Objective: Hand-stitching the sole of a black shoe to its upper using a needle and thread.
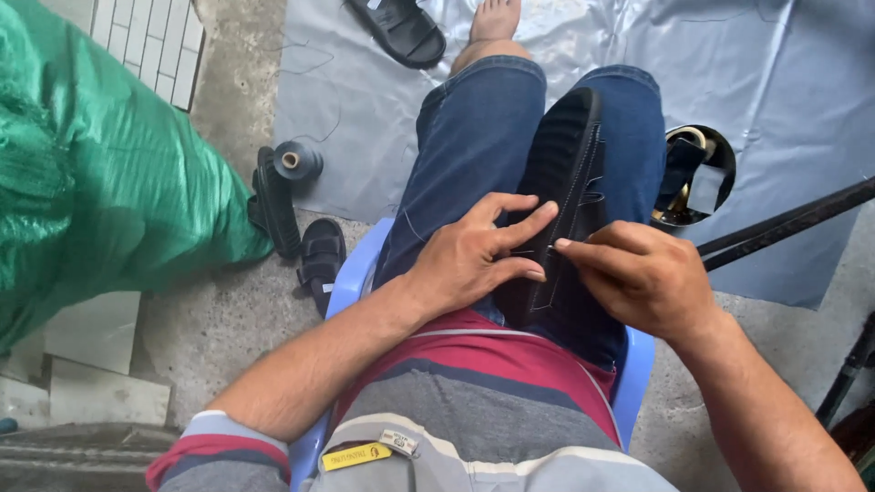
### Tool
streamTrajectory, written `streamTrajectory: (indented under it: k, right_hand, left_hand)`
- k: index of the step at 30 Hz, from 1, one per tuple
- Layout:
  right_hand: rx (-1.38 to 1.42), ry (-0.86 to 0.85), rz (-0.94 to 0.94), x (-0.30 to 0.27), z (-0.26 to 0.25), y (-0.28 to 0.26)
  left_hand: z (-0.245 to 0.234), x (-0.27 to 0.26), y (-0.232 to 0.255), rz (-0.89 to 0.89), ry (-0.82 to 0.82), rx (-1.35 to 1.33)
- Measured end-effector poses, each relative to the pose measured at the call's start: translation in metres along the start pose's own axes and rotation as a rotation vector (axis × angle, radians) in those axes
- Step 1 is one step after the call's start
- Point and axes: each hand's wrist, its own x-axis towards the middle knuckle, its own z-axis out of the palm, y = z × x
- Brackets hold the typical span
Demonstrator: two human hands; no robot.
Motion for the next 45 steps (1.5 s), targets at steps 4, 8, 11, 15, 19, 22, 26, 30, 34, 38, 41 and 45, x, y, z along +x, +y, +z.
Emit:
streamTrajectory:
  k: [4,8,11,15,19,22,26,30,34,38,41,45]
  right_hand:
    - [0.073,0.067,0.014,0.000,0.009,0.009]
    - [0.047,0.097,-0.014,0.002,0.008,0.001]
    - [0.011,0.122,-0.010,0.000,0.015,0.005]
    - [0.013,0.125,-0.001,0.001,0.015,-0.001]
    - [-0.068,0.148,0.004,0.002,0.010,-0.014]
    - [-0.067,0.137,0.013,0.005,-0.002,-0.025]
    - [-0.049,0.120,0.026,-0.007,-0.001,-0.016]
    - [-0.154,0.078,-0.098,-0.011,0.001,-0.010]
    - [-0.147,0.041,-0.141,-0.012,0.002,-0.010]
    - [-0.161,0.032,-0.119,-0.012,0.001,-0.013]
    - [-0.146,0.044,-0.121,-0.011,0.001,-0.014]
    - [-0.181,0.043,-0.108,-0.009,0.001,-0.018]
  left_hand:
    - [-0.003,0.003,0.001,-0.019,-0.019,-0.002]
    - [-0.002,0.003,0.000,-0.023,-0.035,0.021]
    - [0.004,0.004,-0.005,-0.019,-0.036,0.064]
    - [0.003,0.004,-0.003,0.006,-0.029,0.061]
    - [-0.004,-0.002,0.006,0.004,-0.008,0.008]
    - [-0.009,-0.009,-0.001,-0.008,0.003,0.007]
    - [-0.031,-0.016,0.003,-0.098,-0.051,0.165]
    - [-0.053,-0.012,0.026,-0.277,-0.334,0.120]
    - [-0.036,-0.006,0.030,-0.306,-0.304,-0.621]
    - [-0.013,0.001,0.018,-0.189,-0.150,-0.469]
    - [-0.020,0.008,0.028,-0.159,-0.114,0.227]
    - [-0.018,0.011,0.043,-0.191,-0.256,0.251]
